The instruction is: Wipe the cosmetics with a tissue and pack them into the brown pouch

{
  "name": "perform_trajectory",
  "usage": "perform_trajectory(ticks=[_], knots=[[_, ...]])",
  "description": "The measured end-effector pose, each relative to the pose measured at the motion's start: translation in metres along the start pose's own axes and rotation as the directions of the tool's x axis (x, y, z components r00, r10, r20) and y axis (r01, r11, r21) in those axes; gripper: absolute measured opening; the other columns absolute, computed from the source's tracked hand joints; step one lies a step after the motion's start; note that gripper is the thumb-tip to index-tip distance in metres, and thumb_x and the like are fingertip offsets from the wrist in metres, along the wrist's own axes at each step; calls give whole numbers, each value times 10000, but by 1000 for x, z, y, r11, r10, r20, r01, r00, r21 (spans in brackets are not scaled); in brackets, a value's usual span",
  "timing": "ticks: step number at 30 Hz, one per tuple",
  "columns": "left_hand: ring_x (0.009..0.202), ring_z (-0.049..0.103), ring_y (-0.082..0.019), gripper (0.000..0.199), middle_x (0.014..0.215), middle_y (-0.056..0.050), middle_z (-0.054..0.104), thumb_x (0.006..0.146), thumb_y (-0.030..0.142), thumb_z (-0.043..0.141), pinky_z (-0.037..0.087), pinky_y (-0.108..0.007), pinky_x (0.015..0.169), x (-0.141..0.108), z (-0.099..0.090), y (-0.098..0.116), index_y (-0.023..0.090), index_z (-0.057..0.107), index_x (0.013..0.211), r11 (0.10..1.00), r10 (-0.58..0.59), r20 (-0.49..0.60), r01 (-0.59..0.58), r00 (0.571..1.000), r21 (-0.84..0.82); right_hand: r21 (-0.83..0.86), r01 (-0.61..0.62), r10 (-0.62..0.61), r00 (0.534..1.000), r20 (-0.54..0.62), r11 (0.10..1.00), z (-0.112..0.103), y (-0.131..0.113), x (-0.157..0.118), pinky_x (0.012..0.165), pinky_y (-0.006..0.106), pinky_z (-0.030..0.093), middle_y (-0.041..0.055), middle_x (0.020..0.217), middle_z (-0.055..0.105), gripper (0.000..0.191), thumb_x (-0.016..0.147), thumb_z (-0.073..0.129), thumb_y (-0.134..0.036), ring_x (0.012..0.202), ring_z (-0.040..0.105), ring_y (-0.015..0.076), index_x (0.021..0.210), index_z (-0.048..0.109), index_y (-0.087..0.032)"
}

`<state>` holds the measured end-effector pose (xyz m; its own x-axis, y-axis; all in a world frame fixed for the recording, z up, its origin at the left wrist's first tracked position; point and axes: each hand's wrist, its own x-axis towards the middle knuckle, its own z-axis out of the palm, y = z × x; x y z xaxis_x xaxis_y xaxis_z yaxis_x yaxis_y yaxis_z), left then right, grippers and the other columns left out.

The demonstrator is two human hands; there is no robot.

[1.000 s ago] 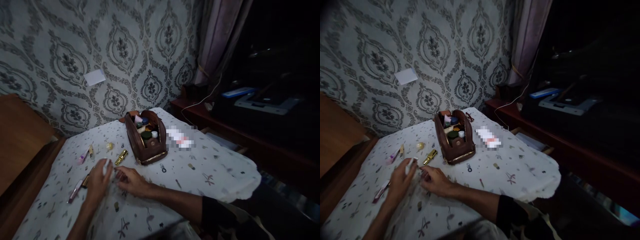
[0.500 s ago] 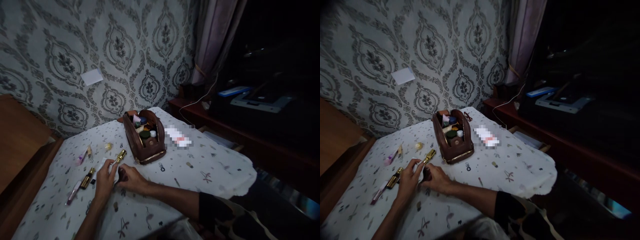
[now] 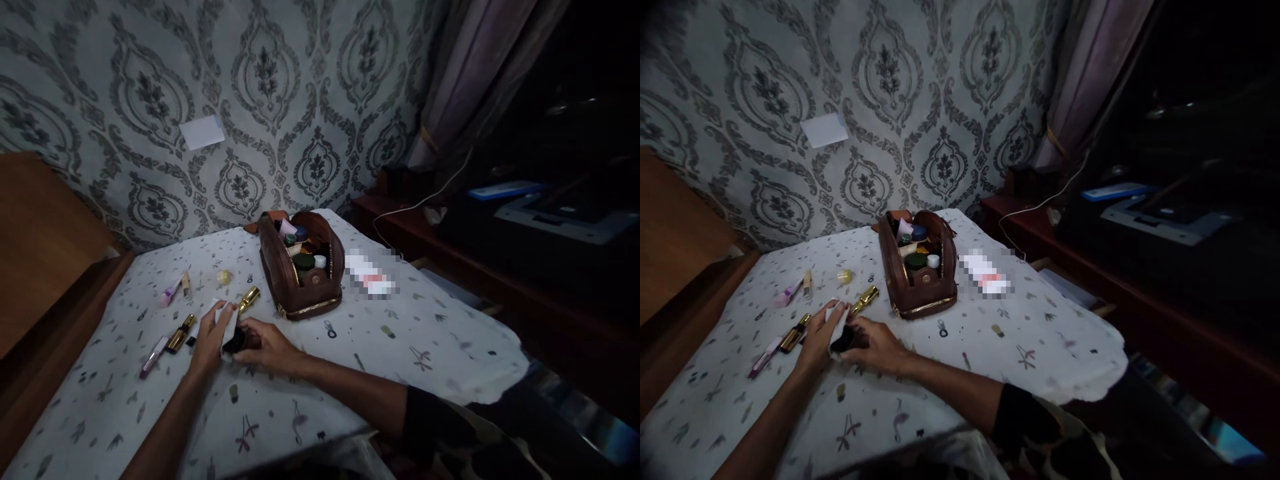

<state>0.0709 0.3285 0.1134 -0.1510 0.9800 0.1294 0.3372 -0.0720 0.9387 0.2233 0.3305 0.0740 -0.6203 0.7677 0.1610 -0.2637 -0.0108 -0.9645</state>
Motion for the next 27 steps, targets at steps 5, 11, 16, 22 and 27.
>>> perform_trajectory(ticks=[5,11,16,22,27], knots=[[712,614,-201,582,823,-65,673,858,674,401,500,-318,678,-6,2,3,154,645,953,997,-36,71,40,997,-61,275,-158,152,987,46,948,1,-9,3,464,182,417,9,849,669,645,641,815,-524,588,645,113,1116,540,-186],[937,630,-248,570,1154,-101,658,805,577,533,503,-348,802,-12,5,0,184,557,1218,990,137,172,-142,976,21,447,-200,217,976,15,872,-2,-13,5,413,164,390,-44,698,637,714,670,776,-598,556,679,130,1222,533,-216],[886,603,-230,376,915,-48,658,793,485,573,470,-315,778,-15,4,2,180,601,1010,949,249,165,-275,954,155,453,-286,300,953,42,845,-3,-14,5,410,172,389,-23,732,658,620,631,796,-594,575,674,127,1055,623,-176],[719,558,-203,434,716,-31,607,876,570,392,441,-308,692,-21,2,6,189,593,820,922,316,135,-338,939,189,493,-316,347,938,31,811,-5,-22,1,456,166,358,-29,635,616,472,568,876,-478,564,577,69,770,639,-124],[690,557,-201,546,685,-46,606,939,593,269,446,-324,706,-23,2,1,192,597,768,934,317,53,-322,947,157,487,-337,351,934,67,805,-1,-23,0,457,168,334,-24,670,622,448,569,890,-420,586,600,79,799,639,-129]])
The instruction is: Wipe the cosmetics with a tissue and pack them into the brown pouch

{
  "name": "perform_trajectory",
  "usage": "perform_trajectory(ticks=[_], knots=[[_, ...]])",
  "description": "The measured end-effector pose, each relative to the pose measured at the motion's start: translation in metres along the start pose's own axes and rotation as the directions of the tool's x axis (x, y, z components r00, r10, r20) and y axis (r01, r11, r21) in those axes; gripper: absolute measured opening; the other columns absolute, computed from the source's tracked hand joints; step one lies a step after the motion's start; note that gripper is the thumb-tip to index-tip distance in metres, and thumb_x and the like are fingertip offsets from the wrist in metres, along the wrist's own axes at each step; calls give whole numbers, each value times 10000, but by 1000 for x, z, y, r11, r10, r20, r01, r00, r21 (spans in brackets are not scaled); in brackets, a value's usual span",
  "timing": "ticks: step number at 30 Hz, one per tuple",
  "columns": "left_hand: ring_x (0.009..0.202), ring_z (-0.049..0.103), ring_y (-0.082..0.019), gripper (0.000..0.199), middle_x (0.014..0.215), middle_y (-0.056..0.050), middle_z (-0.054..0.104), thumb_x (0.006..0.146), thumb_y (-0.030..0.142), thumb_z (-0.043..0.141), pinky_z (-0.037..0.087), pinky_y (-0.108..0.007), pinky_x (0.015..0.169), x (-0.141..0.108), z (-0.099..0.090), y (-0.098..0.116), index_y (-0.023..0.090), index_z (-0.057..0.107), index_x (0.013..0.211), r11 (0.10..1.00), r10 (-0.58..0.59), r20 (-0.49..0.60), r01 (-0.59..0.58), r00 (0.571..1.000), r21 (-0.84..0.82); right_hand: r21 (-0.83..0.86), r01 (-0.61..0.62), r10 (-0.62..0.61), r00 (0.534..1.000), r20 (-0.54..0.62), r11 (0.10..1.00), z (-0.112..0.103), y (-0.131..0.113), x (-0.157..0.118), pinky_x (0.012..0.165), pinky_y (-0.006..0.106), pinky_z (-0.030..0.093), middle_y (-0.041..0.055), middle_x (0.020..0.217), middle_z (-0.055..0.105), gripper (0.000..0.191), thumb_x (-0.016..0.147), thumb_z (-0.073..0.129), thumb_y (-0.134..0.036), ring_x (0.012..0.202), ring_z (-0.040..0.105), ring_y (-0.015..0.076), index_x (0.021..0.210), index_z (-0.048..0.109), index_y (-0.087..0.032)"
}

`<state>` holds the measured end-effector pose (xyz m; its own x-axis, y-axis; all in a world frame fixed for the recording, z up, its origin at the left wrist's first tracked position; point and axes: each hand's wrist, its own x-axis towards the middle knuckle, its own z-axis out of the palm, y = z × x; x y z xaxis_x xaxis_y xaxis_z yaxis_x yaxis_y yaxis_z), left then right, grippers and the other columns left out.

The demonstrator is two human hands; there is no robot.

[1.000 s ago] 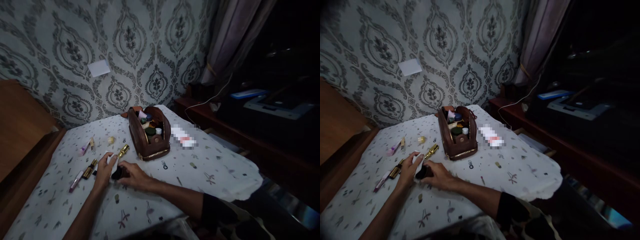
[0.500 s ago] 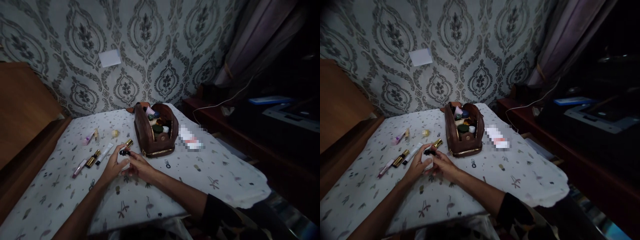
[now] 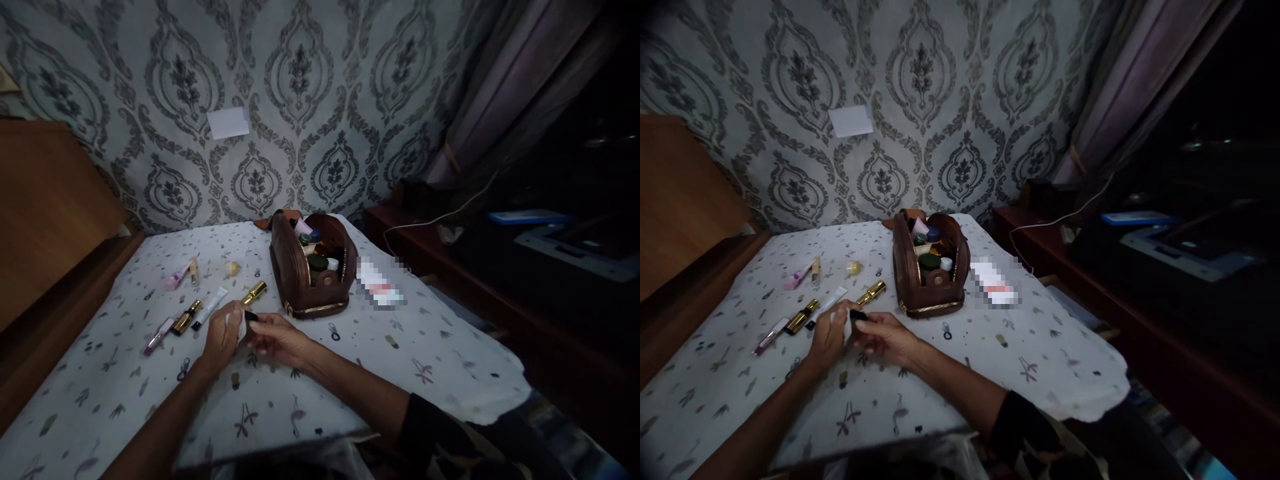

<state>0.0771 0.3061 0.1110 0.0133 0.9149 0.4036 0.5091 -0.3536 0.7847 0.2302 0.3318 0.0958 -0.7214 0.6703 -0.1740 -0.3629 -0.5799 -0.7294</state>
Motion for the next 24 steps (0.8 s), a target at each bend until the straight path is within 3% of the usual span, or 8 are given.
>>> perform_trajectory(ticks=[3,6,10,12,15,18,21,24], knots=[[656,542,-195,548,628,-26,571,953,587,273,446,-316,695,0,1,1,197,600,749,998,-55,-38,54,998,-19,-15,7,-7,1000,-4,1000,0,2,-1,476,169,362,-22,748,645,492,548,901,-361,593,607,78,918,656,-148],[687,551,-186,519,663,-18,581,960,567,290,446,-293,705,3,1,5,200,596,756,995,-86,-119,79,989,-67,-107,67,-73,996,-52,992,-3,-8,-11,485,183,381,-15,794,664,481,513,903,-331,586,612,92,884,639,-173],[747,579,-182,433,752,-27,633,964,510,333,449,-283,747,7,0,10,192,578,801,992,-59,-164,40,985,-116,-346,260,-308,947,-89,901,-8,-55,-45,527,211,429,17,887,691,487,551,869,-368,616,619,109,948,653,-188],[724,581,-178,396,719,-17,622,969,479,340,445,-284,742,7,-1,10,193,563,810,989,-67,-147,46,987,-142,-479,363,-470,874,-124,800,-12,-91,-63,622,245,477,26,1027,687,551,610,833,-388,680,632,111,1104,649,-226],[729,578,-173,384,710,-11,607,975,442,347,428,-282,754,5,-1,10,195,560,771,994,-32,-84,23,996,-106,-758,395,-704,700,-117,519,-23,-143,-78,761,315,491,52,1103,684,513,716,752,-445,845,641,164,1164,641,-222],[710,564,-169,407,706,-9,593,977,445,341,416,-277,725,4,-1,8,196,565,746,999,2,-11,-2,1000,-39,-996,72,-823,567,-7,59,-38,-177,-78,827,385,457,70,988,707,440,697,776,-376,911,619,232,1082,680,-183],[623,513,-156,409,646,7,537,970,457,354,390,-268,642,3,0,5,196,549,722,1000,7,50,-7,999,6,-900,-272,-780,617,110,-342,-49,-192,-71,841,420,416,105,957,709,386,704,779,-320,960,584,290,1052,704,-170],[599,491,-147,387,636,15,510,965,446,367,374,-259,611,2,2,2,194,538,726,1000,25,93,-26,995,17,-758,-361,-677,722,141,-543,-53,-196,-61,863,421,381,115,992,707,375,752,752,-362,1021,560,307,1077,698,-184]])
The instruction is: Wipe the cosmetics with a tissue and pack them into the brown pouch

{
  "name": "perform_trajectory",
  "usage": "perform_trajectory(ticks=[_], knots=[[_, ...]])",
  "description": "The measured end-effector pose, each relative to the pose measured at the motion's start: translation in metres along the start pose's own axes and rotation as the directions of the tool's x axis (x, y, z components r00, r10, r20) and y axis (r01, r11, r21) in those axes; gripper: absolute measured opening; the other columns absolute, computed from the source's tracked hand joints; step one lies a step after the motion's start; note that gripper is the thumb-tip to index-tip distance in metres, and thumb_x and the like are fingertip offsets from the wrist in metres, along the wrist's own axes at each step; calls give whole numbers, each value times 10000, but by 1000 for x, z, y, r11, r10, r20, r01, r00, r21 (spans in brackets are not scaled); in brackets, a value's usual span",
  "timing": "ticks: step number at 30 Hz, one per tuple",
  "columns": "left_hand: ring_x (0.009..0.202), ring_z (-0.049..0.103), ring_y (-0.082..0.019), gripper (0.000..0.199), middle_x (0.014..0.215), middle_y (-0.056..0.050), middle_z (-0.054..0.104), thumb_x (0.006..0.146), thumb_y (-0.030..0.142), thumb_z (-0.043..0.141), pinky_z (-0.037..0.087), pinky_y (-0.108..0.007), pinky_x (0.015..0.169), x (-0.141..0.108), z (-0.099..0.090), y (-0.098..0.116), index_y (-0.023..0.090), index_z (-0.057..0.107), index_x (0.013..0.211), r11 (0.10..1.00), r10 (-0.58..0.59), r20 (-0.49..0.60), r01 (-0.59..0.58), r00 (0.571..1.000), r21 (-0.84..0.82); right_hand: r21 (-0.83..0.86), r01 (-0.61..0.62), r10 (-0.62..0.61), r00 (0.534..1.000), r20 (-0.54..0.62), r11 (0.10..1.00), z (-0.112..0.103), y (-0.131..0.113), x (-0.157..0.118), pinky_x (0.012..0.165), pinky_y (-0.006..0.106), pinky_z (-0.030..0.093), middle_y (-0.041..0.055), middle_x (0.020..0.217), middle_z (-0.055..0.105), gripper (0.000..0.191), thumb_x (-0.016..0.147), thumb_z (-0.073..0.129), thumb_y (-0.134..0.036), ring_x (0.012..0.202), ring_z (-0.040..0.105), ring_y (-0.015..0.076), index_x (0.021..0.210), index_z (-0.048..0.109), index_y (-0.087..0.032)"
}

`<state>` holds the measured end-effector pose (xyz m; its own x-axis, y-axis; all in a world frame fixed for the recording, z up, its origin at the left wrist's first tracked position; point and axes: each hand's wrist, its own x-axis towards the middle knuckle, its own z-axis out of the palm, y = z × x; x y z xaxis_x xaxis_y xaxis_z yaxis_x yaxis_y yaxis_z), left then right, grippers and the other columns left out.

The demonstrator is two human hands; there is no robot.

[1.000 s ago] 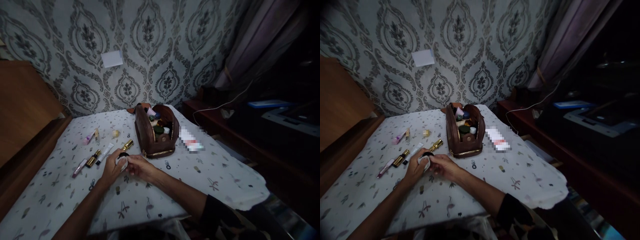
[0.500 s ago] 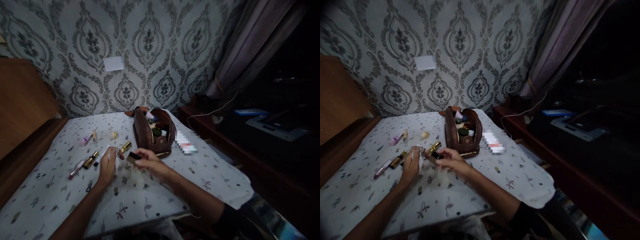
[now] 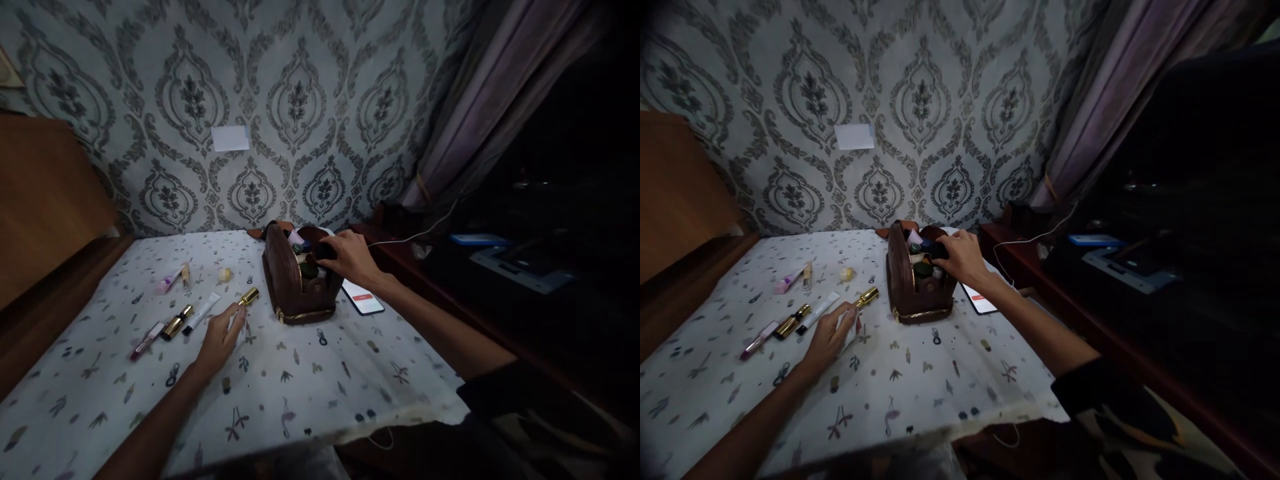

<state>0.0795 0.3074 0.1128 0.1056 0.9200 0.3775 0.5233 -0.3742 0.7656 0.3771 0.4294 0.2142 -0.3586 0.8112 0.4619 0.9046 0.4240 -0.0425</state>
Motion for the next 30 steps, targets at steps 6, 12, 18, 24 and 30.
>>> perform_trajectory(ticks=[6,12,18,24,30], knots=[[588,480,-127,348,632,29,467,974,408,377,372,-240,612,-2,4,-5,193,523,742,997,67,67,-69,996,29,-163,54,-36,993,115,985,16,-5,11,1001,495,281,130,1112,702,388,867,633,-435,1205,506,312,1162,638,-182],[614,521,-124,313,668,23,530,982,378,369,382,-236,635,-3,7,-7,196,529,784,987,119,142,-132,983,86,-213,121,-83,980,181,970,30,-1,12,1034,587,253,161,1209,677,380,946,496,-411,1324,438,336,1246,589,-197],[627,523,-121,321,687,18,540,985,375,365,377,-235,645,-3,8,-7,196,526,773,983,130,173,-150,976,105,-122,143,-108,960,257,982,30,8,17,1085,596,271,163,1379,569,480,927,511,-350,1396,372,333,1370,501,-166],[599,484,-130,347,639,22,512,964,407,370,368,-240,622,-1,0,-2,195,542,751,995,45,78,-51,996,89,-9,131,-128,977,171,991,23,16,13,1079,532,355,153,1379,572,435,944,408,-234,1361,440,308,1352,534,-149],[670,545,-160,397,664,3,590,924,471,400,415,-260,678,26,-30,7,183,584,724,992,-107,-157,117,982,52,2,139,-138,986,97,990,26,26,3,1045,459,392,142,1264,655,403,939,379,-196,1311,496,281,1268,602,-130]])
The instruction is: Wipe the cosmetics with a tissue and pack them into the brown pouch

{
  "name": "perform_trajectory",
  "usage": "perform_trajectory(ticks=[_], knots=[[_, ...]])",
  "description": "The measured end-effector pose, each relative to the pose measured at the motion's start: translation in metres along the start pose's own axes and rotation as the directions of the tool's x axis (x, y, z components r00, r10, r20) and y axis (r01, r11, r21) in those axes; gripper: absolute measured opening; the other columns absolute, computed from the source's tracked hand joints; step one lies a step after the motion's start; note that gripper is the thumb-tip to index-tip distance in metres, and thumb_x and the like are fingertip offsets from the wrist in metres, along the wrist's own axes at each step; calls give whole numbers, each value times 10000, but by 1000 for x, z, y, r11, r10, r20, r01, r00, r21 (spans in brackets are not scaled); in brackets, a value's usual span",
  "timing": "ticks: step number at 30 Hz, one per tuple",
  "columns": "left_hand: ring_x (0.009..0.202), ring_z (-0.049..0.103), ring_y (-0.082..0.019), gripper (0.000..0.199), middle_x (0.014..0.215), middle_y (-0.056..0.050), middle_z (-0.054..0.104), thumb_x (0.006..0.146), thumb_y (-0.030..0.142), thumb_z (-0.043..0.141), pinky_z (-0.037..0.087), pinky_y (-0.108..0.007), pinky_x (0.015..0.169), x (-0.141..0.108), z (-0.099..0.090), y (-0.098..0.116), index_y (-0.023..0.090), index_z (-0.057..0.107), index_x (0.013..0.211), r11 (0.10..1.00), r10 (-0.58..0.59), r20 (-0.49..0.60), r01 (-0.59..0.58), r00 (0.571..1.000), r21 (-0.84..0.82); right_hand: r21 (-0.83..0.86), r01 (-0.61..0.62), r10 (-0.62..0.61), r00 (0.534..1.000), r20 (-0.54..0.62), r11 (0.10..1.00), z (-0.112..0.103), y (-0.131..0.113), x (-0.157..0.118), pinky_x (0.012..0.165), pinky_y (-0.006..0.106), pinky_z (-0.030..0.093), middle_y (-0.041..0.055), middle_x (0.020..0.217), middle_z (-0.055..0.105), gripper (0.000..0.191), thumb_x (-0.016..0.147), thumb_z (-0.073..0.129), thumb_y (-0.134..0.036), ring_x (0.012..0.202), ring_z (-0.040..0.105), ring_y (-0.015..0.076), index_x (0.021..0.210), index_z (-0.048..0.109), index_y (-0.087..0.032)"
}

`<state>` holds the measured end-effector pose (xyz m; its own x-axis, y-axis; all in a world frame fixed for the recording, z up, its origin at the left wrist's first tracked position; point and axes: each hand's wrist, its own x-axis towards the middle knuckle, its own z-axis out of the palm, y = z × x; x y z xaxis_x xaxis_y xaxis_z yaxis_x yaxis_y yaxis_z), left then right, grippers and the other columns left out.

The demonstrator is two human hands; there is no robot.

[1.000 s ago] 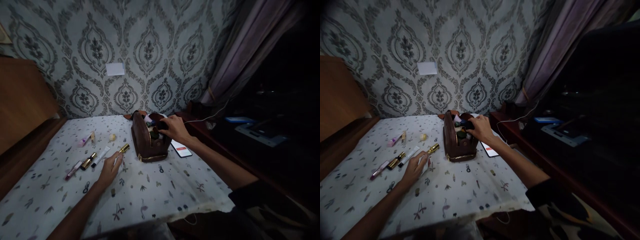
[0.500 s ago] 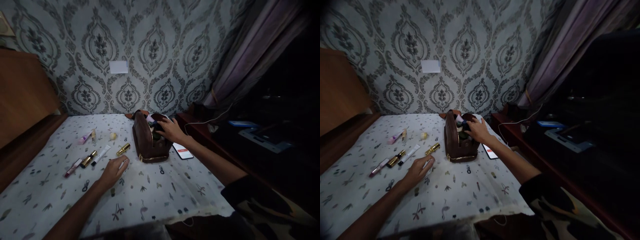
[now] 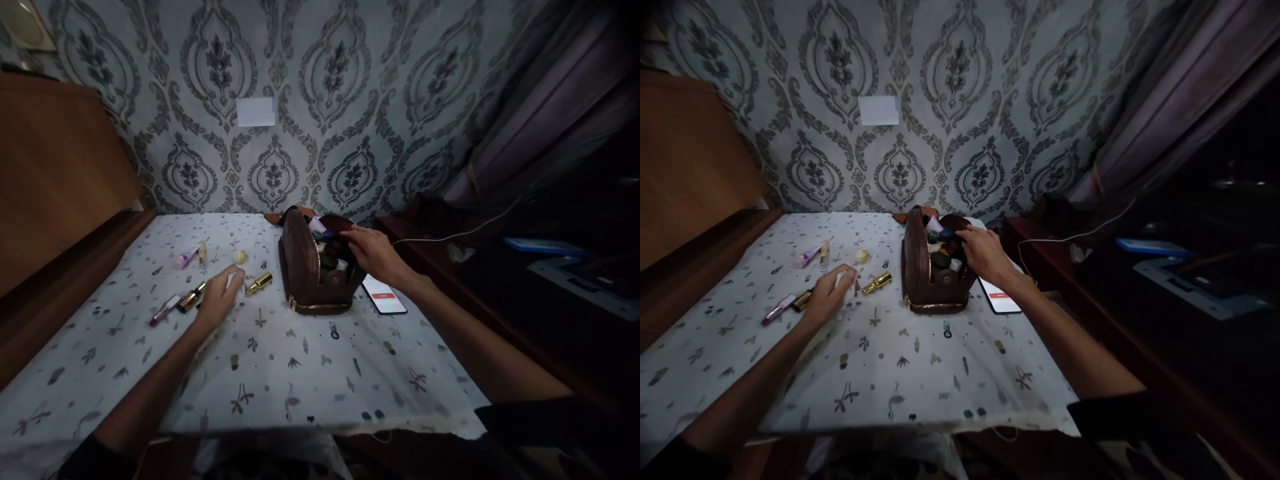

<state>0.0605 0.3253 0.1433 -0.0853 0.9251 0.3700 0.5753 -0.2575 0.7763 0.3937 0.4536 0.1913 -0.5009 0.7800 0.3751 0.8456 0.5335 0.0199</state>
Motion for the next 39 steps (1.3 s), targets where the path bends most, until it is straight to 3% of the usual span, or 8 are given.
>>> perform_trajectory(ticks=[5,11,14,17,21,28,34,39], knots=[[592,539,-161,414,616,-9,620,897,514,431,417,-258,584,19,-7,-8,178,596,719,982,-124,-52,115,991,-148,-184,47,-39,998,47,982,-4,-4,7,1031,483,337,154,1259,646,315,928,445,-220,1292,482,301,1145,661,-146],[616,522,-164,467,647,-10,611,911,541,387,415,-267,612,6,14,-28,187,595,688,990,-105,26,107,994,-89,-319,169,-60,944,325,933,-19,-14,37,992,575,315,168,1157,666,198,864,559,-279,1216,505,337,971,668,-154],[686,547,-178,452,663,-8,595,910,529,390,420,-282,693,0,19,-32,192,572,670,996,-75,74,79,994,-50,-300,158,-9,897,443,941,-24,-15,51,955,560,371,186,1149,657,234,846,581,-307,1157,548,336,1019,625,-154],[725,555,-186,454,684,-9,588,912,524,380,414,-288,737,-1,18,-32,194,565,662,998,-56,109,59,992,-24,-281,115,40,871,490,953,-23,-14,57,908,528,433,207,1209,624,318,833,588,-291,1158,560,343,1112,565,-142],[743,560,-193,455,698,-12,589,920,519,370,408,-289,729,-2,16,-31,192,569,675,998,-51,128,53,990,-16,-256,53,67,896,438,965,-16,-7,58,830,454,473,168,1129,661,350,806,618,-270,1082,605,329,1135,544,-175],[636,524,-178,448,634,1,579,919,518,382,389,-273,627,-4,18,-28,195,585,684,999,-53,142,53,988,5,-21,3,2,971,241,1000,-11,-2,56,784,365,448,43,989,714,439,756,702,-437,953,649,276,1135,582,-251],[660,539,-180,423,635,6,571,912,506,399,402,-269,649,-4,19,-29,198,567,677,999,-50,157,51,986,2,155,19,-45,985,169,988,-13,-14,47,825,329,478,58,1102,710,476,768,711,-281,1021,657,248,1215,560,-218],[653,530,-178,430,634,9,560,909,518,391,395,-273,649,-4,20,-30,195,569,687,998,-61,163,60,985,8,344,0,-59,985,162,939,-9,-4,46,866,324,519,74,1154,680,608,719,756,-211,998,669,213,1282,526,-202]])
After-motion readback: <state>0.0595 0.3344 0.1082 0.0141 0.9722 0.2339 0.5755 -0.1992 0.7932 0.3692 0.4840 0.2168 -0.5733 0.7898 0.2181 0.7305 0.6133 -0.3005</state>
